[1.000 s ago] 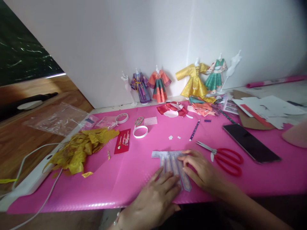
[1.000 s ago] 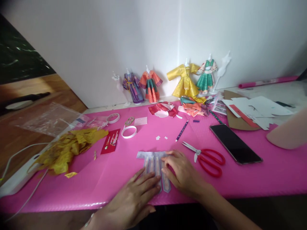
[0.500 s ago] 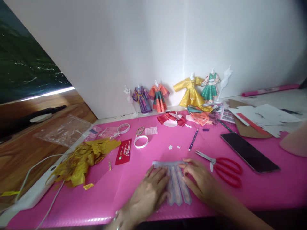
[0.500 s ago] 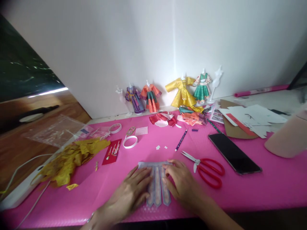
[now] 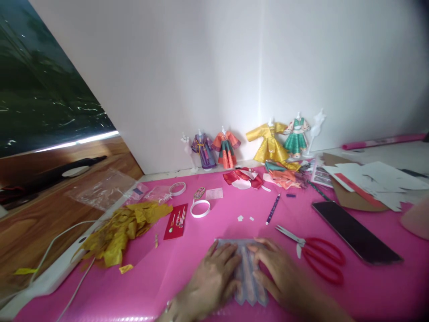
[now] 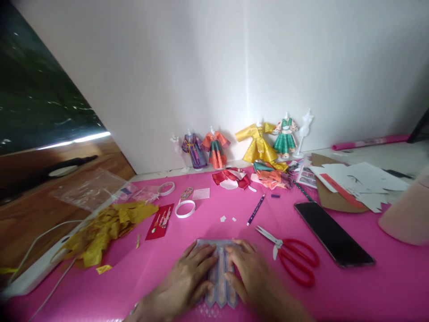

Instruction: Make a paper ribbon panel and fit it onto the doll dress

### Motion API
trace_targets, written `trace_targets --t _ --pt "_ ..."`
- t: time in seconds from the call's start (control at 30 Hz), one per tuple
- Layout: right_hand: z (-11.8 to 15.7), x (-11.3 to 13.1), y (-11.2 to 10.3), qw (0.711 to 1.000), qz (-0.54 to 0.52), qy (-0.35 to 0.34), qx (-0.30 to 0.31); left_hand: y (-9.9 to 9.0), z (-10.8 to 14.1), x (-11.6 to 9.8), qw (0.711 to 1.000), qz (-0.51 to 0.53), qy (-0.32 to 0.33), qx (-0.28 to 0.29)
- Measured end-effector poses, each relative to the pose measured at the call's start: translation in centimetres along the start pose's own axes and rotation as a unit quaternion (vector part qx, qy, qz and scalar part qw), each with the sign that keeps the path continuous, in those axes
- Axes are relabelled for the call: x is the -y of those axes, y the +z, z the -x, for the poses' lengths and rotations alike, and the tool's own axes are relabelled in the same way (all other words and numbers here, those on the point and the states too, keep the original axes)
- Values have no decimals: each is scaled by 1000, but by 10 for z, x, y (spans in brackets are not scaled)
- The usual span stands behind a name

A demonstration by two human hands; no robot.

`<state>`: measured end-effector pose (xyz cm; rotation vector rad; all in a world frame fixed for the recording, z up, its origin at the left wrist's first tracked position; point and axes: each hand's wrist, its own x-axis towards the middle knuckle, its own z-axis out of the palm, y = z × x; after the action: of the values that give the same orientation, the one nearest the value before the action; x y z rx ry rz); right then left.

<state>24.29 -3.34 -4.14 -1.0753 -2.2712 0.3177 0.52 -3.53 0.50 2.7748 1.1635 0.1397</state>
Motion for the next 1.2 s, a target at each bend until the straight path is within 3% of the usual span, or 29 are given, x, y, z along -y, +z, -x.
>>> trace_targets --t 0.27,0.53,0.9,1.07,1.2 --pt "-8 6 -10 997 34 -39 55 -2 -1 -4 999 40 -21 -4" --pt "-7 2 -8 992 81 -97 21 5 4 -3 998 53 -15 -34" --pt "-12 7 -14 993 36 -92 70 11 8 -2 997 48 -8 -63" --pt "-14 9 -16 989 49 -92 109 10 7 -3 997 69 -9 -29" --pt "-13 9 -16 990 56 -108 78 6 5 -5 996 81 -10 -32"
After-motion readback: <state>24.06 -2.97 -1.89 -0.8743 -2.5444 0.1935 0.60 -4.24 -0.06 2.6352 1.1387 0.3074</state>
